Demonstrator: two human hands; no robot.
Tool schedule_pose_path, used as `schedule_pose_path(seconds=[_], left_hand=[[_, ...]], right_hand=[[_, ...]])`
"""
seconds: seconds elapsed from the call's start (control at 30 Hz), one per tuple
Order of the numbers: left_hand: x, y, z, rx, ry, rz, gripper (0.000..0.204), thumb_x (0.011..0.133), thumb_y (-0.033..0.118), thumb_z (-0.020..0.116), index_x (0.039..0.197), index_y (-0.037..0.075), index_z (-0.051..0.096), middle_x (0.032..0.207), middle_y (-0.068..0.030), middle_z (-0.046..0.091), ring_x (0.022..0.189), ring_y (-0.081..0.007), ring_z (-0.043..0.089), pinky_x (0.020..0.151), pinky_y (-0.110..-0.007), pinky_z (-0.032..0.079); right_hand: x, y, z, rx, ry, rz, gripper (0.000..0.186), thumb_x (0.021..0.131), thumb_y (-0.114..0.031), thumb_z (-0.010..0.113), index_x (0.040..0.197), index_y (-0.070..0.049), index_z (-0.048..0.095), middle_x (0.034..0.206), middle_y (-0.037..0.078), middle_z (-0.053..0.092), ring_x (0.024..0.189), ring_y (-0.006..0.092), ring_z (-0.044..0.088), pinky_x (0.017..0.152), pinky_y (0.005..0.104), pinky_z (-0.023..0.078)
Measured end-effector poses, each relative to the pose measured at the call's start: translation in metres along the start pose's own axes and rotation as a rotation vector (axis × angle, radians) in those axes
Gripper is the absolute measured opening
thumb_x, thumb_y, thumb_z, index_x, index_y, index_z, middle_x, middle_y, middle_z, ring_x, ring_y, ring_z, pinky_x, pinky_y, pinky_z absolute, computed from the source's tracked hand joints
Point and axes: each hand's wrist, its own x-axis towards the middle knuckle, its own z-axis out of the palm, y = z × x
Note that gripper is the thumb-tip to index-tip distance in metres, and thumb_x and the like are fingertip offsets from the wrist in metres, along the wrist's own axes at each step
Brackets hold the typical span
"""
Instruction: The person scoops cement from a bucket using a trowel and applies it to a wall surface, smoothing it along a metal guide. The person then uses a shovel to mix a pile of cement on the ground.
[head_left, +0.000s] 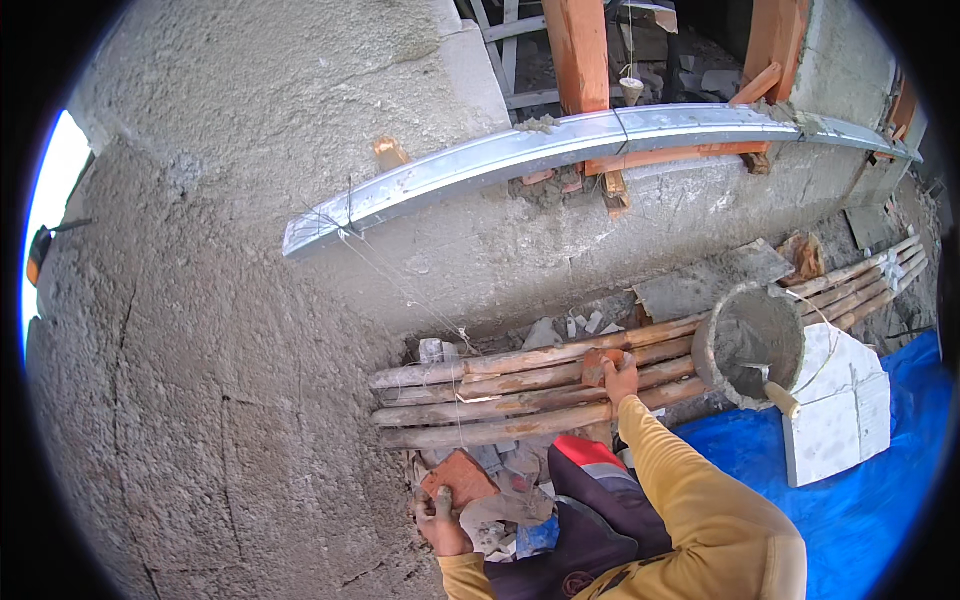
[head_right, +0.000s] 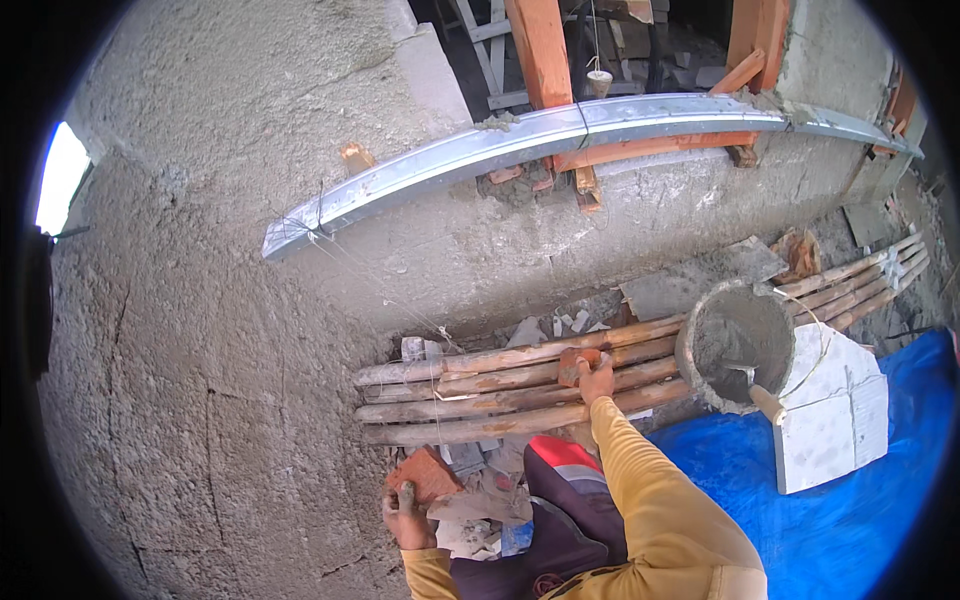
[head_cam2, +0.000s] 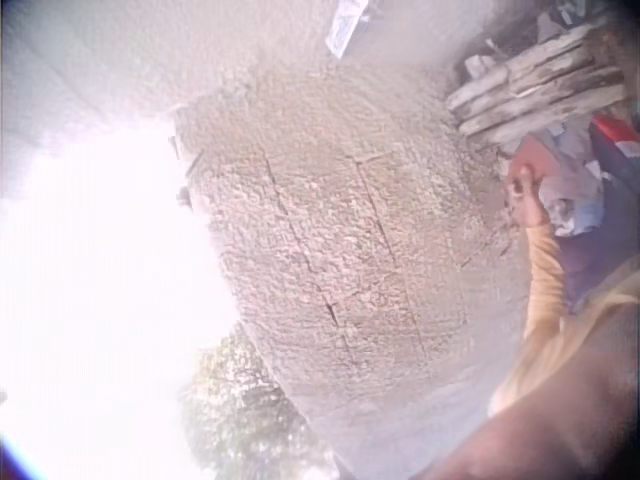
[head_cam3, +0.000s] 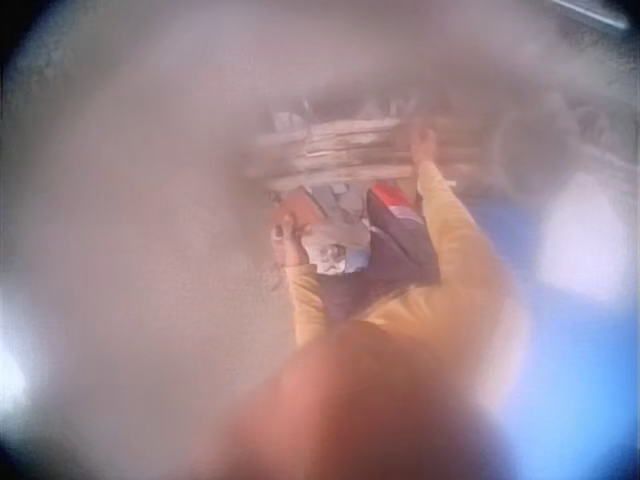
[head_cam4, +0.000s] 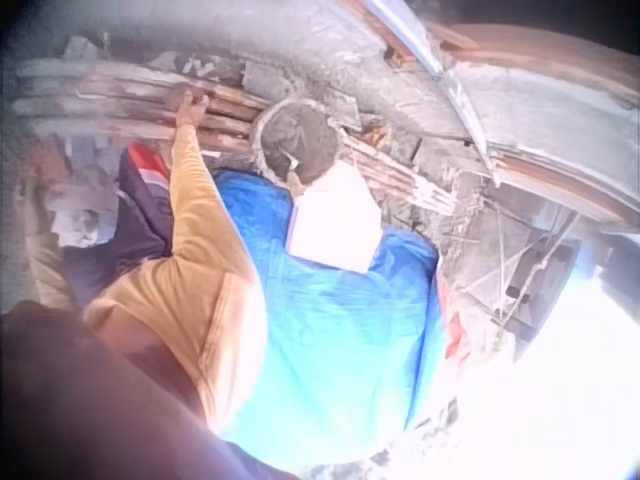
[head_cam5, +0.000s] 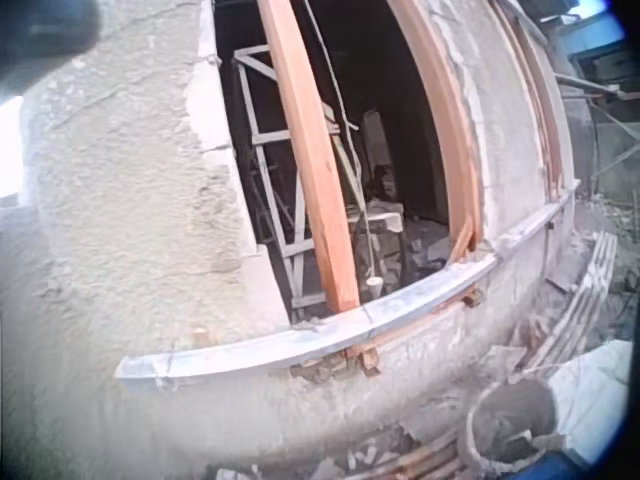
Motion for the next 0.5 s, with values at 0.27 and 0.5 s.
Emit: schedule_pose_path(seconds=[0.27,0.5], left_hand=[[0.011,0.104,0.193,-0.020,-0.230,-0.192,0.034,0.077,0.008,0.068,0.106,0.001,0.053,0.099,-0.0052,0.058,0.085,-0.0117,0.054,0.079,-0.025,0.044],[0.020,0.176,0.337,0.031,-0.402,-0.118,0.038,0.077,0.008,0.069,0.109,0.000,0.052,0.103,-0.0069,0.059,0.091,-0.0128,0.055,0.081,-0.027,0.044]], right_hand=[[0.010,-0.215,-0.054,-0.236,-0.421,0.019,0.058,0.076,-0.036,0.066,0.118,0.001,0.050,0.113,0.021,0.052,0.104,0.0347,0.053,0.089,0.0378,0.042],[0.069,-0.458,-0.075,-0.491,-0.842,-0.751,0.080,0.068,-0.040,0.072,0.129,-0.001,0.038,0.132,0.017,0.037,0.122,0.0337,0.036,0.102,0.0418,0.028]])
